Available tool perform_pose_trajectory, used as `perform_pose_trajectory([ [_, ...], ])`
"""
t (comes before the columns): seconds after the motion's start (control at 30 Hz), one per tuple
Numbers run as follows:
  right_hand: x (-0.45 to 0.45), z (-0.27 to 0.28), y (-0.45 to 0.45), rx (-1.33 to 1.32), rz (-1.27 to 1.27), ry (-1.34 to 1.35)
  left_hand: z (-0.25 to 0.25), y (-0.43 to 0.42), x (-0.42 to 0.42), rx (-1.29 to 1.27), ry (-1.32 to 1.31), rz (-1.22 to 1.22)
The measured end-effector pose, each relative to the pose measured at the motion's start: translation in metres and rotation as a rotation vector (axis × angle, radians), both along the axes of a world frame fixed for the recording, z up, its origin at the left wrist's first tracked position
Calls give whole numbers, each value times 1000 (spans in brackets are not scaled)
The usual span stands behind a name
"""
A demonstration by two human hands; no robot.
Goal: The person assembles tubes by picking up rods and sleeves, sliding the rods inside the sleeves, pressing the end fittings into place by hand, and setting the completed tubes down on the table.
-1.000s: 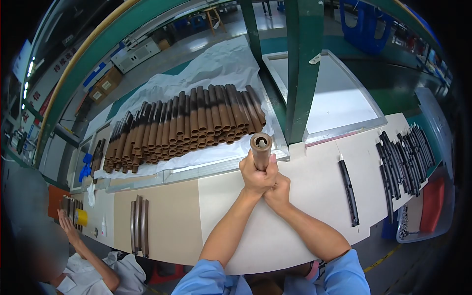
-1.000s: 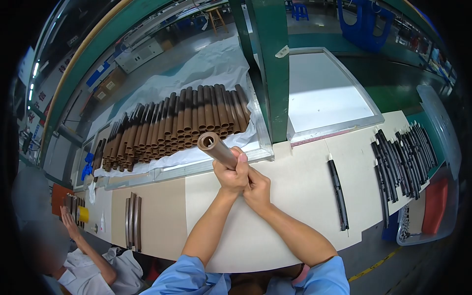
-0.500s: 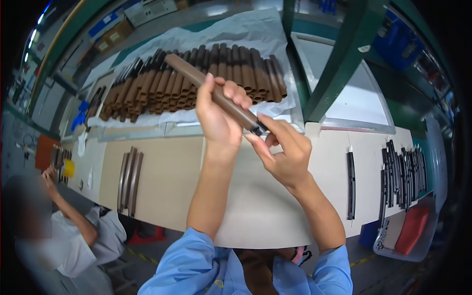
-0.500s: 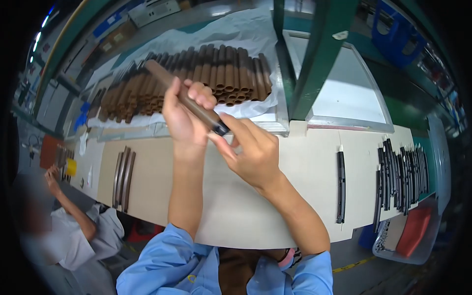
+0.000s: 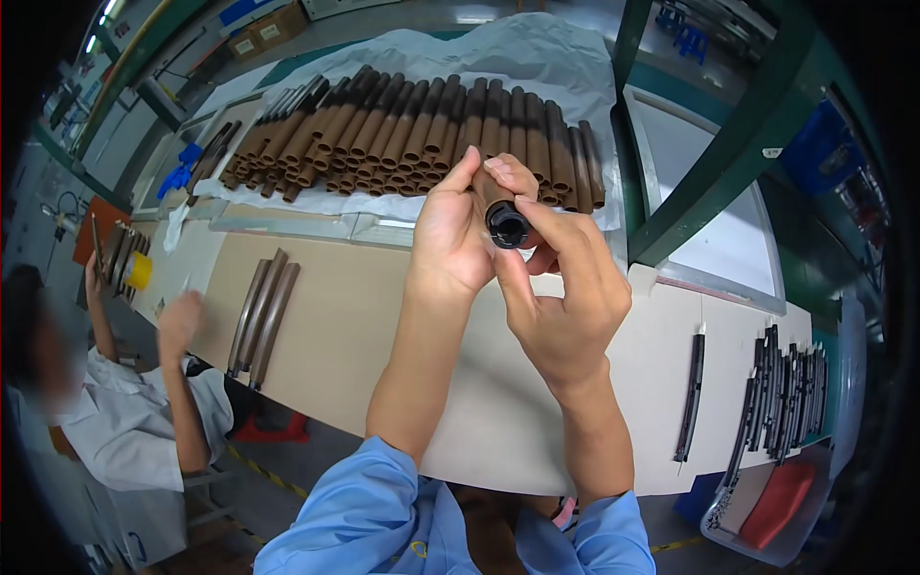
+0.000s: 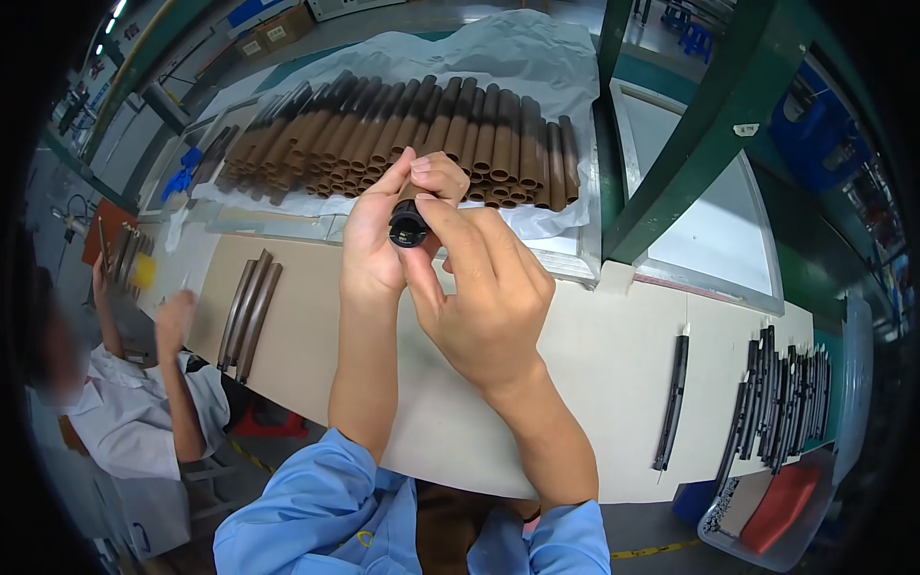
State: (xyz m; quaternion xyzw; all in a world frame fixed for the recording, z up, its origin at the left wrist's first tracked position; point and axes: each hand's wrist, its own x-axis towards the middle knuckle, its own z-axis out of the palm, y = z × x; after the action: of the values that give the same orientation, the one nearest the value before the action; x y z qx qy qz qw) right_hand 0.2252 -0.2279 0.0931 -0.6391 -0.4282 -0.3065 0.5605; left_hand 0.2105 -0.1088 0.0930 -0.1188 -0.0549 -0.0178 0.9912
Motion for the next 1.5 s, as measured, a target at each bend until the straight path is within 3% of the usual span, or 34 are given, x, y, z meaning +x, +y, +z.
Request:
perform_pose_trajectory([
  [0.8, 6, 1, 1, 31, 65, -31, -1, 2, 1, 141, 48, 209],
  [1.5, 6, -1, 0, -17, 48, -80, -4, 9, 2, 194, 52, 185],
])
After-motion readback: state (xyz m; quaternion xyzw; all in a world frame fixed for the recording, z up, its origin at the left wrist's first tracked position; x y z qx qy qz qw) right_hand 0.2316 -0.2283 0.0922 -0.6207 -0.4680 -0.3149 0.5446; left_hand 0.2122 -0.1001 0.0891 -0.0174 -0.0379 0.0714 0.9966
